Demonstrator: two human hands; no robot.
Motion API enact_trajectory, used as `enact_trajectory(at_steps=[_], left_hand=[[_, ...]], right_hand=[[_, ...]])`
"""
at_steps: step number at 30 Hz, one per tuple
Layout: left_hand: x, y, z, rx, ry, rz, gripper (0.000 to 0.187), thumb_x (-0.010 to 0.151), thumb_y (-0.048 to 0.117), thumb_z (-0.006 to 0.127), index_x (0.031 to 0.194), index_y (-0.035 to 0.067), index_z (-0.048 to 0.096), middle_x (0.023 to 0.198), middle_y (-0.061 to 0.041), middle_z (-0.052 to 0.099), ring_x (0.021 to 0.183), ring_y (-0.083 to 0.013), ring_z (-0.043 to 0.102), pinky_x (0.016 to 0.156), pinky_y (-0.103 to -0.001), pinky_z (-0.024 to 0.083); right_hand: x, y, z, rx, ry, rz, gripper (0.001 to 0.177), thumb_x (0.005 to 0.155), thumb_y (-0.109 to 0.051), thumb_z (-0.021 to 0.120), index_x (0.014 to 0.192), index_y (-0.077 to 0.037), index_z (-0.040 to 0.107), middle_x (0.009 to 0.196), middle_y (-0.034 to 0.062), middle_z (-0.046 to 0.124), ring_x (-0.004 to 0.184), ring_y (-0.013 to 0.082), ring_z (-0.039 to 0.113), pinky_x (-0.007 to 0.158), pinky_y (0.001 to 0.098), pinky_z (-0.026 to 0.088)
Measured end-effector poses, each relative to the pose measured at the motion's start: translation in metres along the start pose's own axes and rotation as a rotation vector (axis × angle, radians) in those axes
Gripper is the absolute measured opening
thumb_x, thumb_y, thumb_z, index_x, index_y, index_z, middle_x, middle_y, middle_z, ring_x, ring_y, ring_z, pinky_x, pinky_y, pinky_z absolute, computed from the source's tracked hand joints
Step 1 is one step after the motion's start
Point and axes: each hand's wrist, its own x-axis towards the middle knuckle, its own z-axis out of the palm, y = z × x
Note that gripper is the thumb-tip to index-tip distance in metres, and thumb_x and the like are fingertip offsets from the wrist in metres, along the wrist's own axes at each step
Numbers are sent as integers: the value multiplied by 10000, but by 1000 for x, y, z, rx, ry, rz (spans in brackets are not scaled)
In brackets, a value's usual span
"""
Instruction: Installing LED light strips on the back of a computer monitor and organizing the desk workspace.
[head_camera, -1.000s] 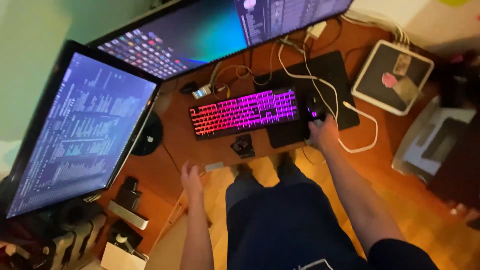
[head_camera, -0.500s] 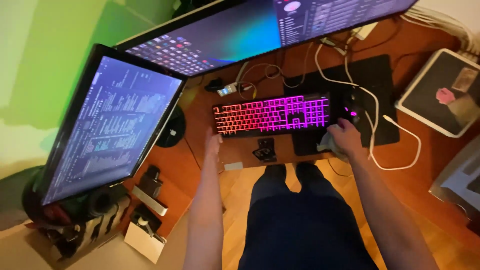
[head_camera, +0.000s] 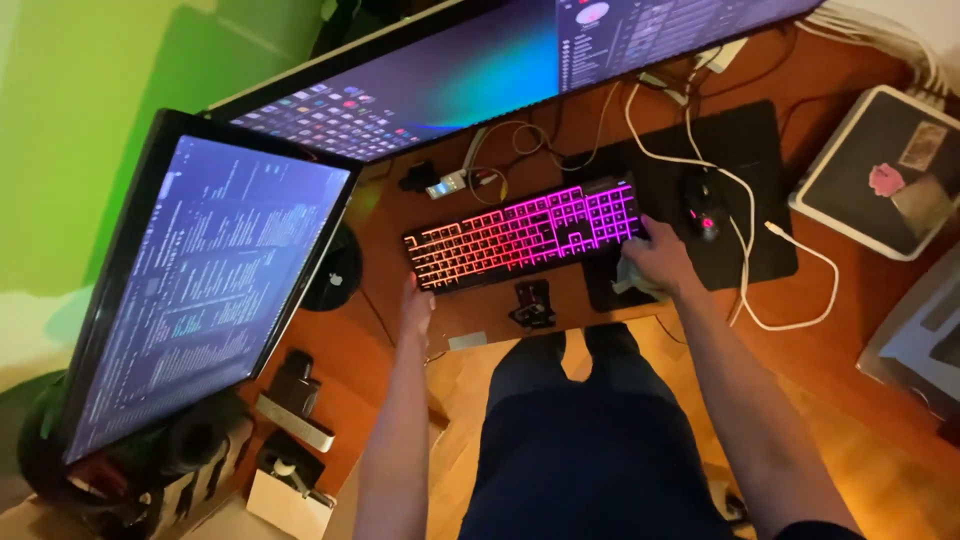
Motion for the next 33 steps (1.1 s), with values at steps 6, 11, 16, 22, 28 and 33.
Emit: enact_trajectory(at_steps=[6,11,16,22,28,33], left_hand=[[13,32,37,419,388,770,656,714,138,721,1338,-43,628,1247,-310,621,1232,-473,576,1088,-516,448],[-55,120,225,502,-159,1402,355,738,79,743,1087,141,768,1024,-80,744,1042,-293,674,1040,-421,515],[-107,128,385,728,-229,2018,233,873,136,736,1089,200,678,1247,-87,644,1266,-322,568,1091,-648,411],[-99,118,451,1589,-458,2076,410,956,248,731,1302,155,531,1302,-105,578,1310,-325,507,1202,-707,269],[-88,124,463,1612,-528,2123,299,950,144,714,1190,139,536,1139,-107,566,1055,-346,586,1109,-688,376],[-114,186,441,986,-420,2249,179,848,65,688,1010,108,624,893,-137,589,776,-363,627,922,-637,437]], right_hand=[[-14,70,18,-209,906,-487,269,970,-119,756,1166,2,618,1086,201,535,1063,411,624,888,451,551],[-31,139,64,-447,789,-741,492,903,-292,710,1278,23,661,1243,281,621,1127,470,619,939,540,507],[-38,128,52,-410,730,-766,500,950,-64,590,1440,34,565,1388,261,580,1261,488,549,1053,538,455],[-20,135,36,-388,702,-814,457,959,-53,575,1409,31,577,1459,222,556,1325,448,540,1110,533,435],[9,148,24,-424,690,-868,378,964,-171,603,1299,-6,664,1332,193,629,1204,407,611,1038,532,478],[61,142,-6,-398,688,-1016,243,920,-212,637,1009,-2,722,998,185,665,1046,421,642,1038,570,480]])
